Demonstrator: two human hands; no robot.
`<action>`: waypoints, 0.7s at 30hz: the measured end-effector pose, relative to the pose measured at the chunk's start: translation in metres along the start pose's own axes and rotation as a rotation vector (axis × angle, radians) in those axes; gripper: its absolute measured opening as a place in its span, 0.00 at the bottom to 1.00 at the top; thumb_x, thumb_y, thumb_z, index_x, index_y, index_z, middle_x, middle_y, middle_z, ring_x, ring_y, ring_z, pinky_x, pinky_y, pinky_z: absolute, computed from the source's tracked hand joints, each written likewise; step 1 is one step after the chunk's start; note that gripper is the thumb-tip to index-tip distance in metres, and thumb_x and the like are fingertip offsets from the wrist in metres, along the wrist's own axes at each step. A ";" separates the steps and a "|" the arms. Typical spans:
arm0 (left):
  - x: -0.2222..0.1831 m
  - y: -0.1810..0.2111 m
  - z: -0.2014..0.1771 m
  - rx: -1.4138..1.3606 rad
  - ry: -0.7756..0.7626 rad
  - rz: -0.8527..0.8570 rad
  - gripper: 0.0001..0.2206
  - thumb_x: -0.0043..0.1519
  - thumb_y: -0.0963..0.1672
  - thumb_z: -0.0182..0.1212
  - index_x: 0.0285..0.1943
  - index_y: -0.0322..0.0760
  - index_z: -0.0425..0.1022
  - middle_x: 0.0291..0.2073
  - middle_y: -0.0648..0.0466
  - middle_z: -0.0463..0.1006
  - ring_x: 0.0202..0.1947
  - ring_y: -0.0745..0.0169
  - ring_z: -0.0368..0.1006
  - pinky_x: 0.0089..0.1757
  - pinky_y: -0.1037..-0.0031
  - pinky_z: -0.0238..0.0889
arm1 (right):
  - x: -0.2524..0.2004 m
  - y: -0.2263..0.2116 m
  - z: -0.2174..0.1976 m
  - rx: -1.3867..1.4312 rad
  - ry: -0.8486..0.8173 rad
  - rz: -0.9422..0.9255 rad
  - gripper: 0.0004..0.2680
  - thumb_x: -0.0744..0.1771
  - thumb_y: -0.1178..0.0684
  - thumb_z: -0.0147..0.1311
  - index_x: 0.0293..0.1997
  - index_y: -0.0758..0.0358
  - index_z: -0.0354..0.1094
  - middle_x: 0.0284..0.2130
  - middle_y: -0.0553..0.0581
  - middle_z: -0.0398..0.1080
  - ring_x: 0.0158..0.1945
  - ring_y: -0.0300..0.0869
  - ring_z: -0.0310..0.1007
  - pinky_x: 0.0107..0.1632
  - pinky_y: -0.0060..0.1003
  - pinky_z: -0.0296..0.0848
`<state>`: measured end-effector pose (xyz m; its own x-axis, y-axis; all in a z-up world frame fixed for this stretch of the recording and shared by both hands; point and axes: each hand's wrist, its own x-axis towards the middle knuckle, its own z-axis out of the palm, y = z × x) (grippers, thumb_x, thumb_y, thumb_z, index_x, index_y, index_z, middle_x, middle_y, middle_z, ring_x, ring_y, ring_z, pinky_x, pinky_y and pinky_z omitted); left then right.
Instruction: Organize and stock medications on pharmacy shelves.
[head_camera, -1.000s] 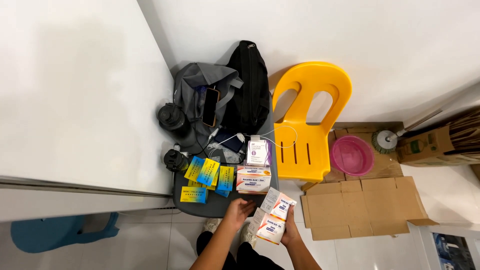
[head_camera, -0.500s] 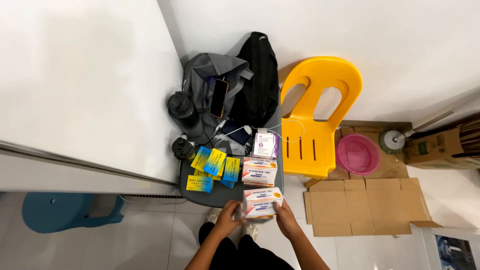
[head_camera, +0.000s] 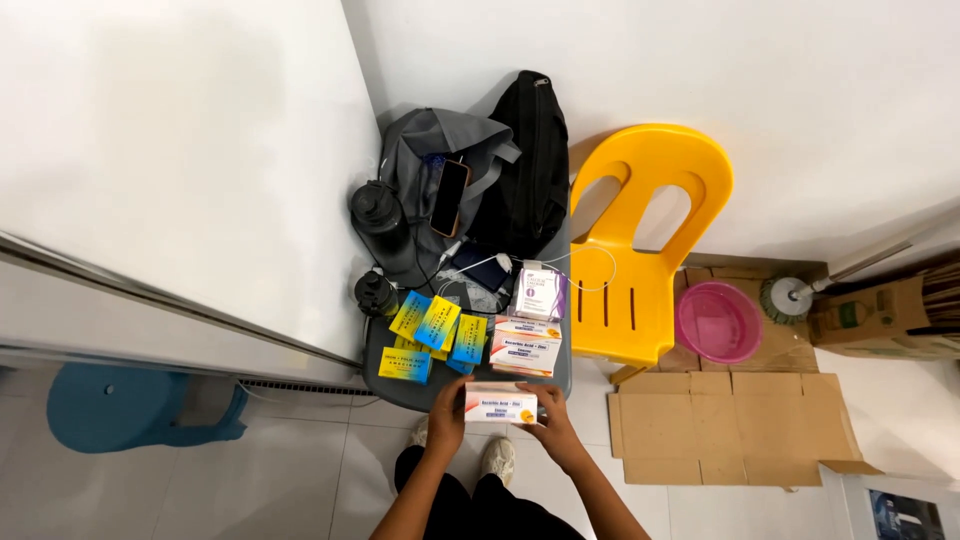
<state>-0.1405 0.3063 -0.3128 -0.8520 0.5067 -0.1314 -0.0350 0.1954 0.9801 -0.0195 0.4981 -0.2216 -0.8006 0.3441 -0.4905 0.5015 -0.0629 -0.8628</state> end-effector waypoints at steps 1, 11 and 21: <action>0.004 0.000 0.000 0.039 0.018 0.064 0.26 0.60 0.33 0.57 0.67 0.48 0.72 0.57 0.49 0.74 0.58 0.52 0.73 0.52 0.64 0.71 | 0.004 0.001 0.002 0.008 0.026 -0.003 0.24 0.64 0.63 0.63 0.65 0.41 0.65 0.60 0.58 0.54 0.68 0.48 0.58 0.62 0.47 0.79; 0.001 -0.003 0.035 -0.029 0.061 -0.092 0.42 0.52 0.35 0.72 0.76 0.41 0.52 0.65 0.45 0.58 0.68 0.47 0.64 0.63 0.59 0.62 | 0.003 -0.004 0.015 0.134 0.173 -0.035 0.25 0.63 0.56 0.63 0.68 0.44 0.58 0.63 0.58 0.59 0.63 0.47 0.60 0.56 0.43 0.78; 0.008 0.065 0.031 0.320 0.164 -0.057 0.35 0.52 0.44 0.77 0.70 0.48 0.63 0.56 0.49 0.67 0.57 0.48 0.68 0.47 0.59 0.72 | 0.022 0.005 0.010 -0.077 0.249 -0.095 0.22 0.63 0.56 0.66 0.61 0.55 0.60 0.59 0.55 0.63 0.50 0.42 0.70 0.44 0.37 0.79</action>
<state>-0.1331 0.3491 -0.2546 -0.9269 0.3510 -0.1332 0.0587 0.4858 0.8721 -0.0380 0.4961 -0.2375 -0.7448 0.5651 -0.3548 0.4596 0.0490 -0.8868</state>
